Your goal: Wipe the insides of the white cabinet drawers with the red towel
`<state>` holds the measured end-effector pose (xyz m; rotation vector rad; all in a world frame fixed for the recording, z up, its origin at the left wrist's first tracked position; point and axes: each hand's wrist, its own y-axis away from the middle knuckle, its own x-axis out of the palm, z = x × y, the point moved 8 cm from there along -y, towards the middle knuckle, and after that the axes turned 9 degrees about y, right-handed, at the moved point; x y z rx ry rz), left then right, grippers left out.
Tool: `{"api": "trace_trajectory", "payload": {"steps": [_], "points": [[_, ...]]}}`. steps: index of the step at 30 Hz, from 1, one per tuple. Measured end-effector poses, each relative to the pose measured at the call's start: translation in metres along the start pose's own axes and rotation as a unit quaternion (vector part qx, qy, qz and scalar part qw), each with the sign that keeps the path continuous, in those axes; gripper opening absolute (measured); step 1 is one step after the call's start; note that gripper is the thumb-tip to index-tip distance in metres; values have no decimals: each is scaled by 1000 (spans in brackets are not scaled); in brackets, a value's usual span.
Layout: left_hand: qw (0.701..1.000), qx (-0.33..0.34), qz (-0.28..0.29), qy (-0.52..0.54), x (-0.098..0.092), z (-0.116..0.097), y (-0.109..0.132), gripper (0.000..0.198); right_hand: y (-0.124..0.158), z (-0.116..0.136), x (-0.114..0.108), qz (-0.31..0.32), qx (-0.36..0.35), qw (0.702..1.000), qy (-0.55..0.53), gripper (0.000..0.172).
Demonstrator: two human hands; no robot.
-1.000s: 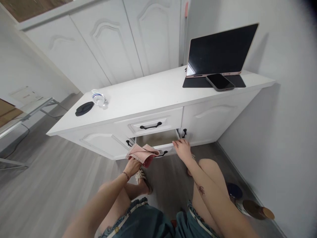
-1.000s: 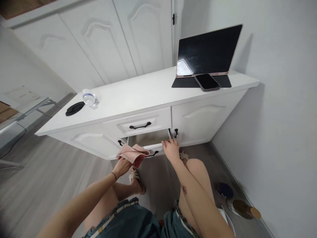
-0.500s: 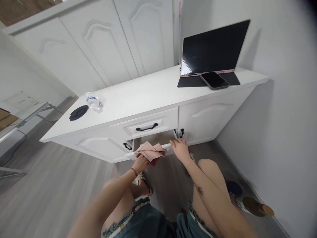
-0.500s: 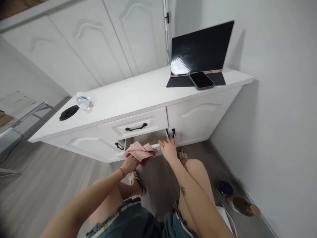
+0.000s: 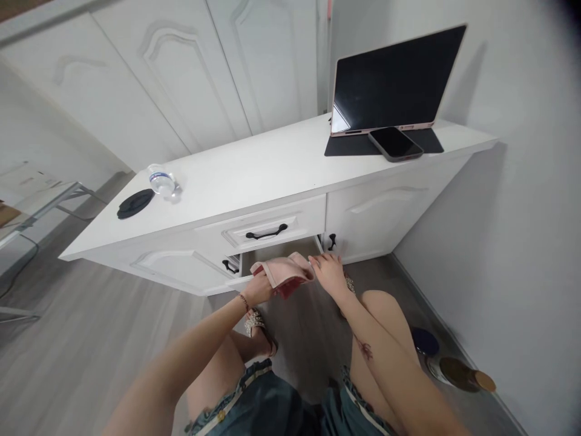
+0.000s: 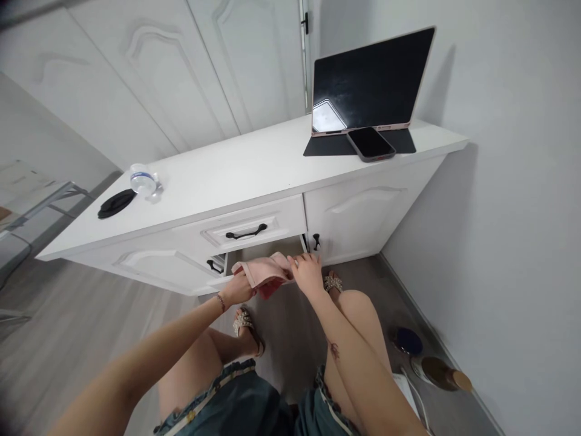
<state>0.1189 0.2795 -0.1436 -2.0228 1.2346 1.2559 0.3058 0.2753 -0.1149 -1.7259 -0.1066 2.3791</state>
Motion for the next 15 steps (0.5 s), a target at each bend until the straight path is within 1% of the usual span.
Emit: {"api": "trace_trajectory", "payload": {"steps": [2, 4, 6, 8, 11, 15], "points": [[1000, 16, 1, -3, -1, -13, -12, 47, -1, 1, 0, 3, 4, 1000, 6, 43], [1000, 25, 5, -9, 3, -25, -25, 55, -1, 0, 0, 5, 13, 1000, 5, 44], [1000, 23, 5, -18, 7, -33, -35, 58, -1, -1, 0, 9, 22, 1000, -7, 43], [999, 20, -3, -33, 9, -36, -39, 59, 0, -3, 1, 11, 30, 999, -25, 42], [998, 9, -14, -65, 7, -34, -30, 58, 1, -6, 2, 5, 36, 998, -42, 42], [991, -53, -9, -122, 7, -17, 2, 60, 3, -5, 4, -4, 25, 999, -47, 41]]}}
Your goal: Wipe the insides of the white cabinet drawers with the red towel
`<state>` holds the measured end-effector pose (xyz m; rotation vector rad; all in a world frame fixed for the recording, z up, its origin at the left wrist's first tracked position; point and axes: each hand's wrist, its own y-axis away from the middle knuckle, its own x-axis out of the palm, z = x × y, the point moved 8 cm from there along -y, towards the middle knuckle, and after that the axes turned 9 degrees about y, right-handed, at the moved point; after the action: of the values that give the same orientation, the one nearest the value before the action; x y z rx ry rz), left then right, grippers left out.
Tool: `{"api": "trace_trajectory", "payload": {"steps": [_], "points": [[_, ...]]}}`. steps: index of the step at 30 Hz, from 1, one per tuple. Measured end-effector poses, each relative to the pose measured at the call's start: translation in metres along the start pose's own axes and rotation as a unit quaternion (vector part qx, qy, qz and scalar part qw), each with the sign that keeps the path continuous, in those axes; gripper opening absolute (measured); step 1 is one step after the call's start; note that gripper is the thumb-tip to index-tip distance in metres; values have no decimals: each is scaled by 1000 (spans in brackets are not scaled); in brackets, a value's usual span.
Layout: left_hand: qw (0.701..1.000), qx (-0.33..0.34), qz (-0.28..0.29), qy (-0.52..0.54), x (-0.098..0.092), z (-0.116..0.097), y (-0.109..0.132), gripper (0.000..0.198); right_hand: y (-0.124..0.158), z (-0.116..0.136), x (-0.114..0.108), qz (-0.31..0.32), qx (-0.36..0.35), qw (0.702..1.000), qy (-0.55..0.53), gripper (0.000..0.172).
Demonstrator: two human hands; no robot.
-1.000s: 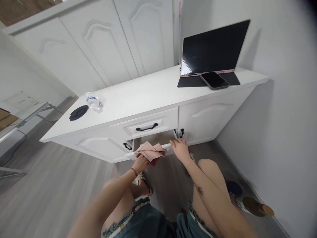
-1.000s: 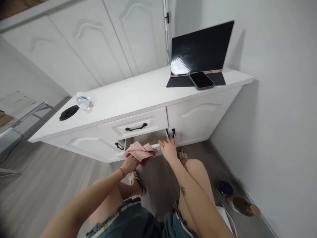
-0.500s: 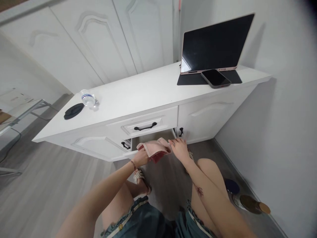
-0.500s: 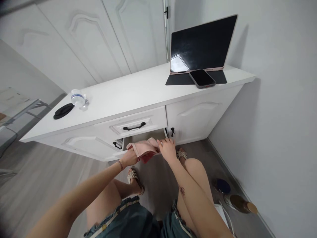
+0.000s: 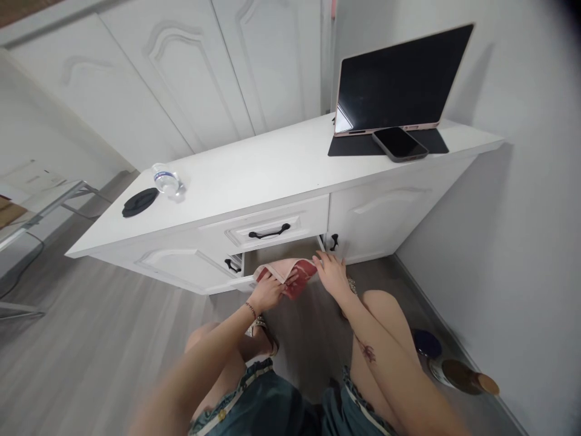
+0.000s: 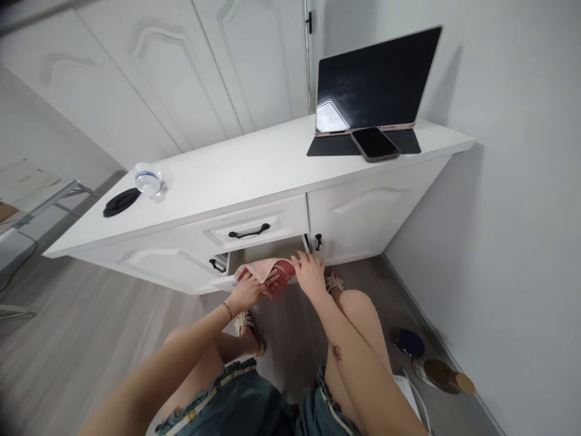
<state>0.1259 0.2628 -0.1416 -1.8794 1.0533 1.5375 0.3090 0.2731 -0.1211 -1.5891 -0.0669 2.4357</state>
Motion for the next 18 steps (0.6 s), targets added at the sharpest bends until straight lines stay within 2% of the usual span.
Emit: {"api": "trace_trajectory", "payload": {"steps": [4, 8, 12, 15, 18], "points": [[997, -59, -20, -54, 2, 22, 38, 65, 3, 5, 1, -19, -16, 1000, -7, 40], [992, -86, -52, -79, 1, 38, 70, 64, 8, 13, -4, -69, -41, 996, -42, 38], [989, -107, -69, -78, -1, 53, 94, 62, 18, 29, -10, -119, -111, 983, -87, 31], [987, -126, -76, -64, -2, 61, 108, 63, 28, 47, -3, -91, -177, 974, -109, 27], [983, -158, -89, -29, -4, 70, 121, 63, 39, 65, 24, 10, -228, 969, -94, 26]]}}
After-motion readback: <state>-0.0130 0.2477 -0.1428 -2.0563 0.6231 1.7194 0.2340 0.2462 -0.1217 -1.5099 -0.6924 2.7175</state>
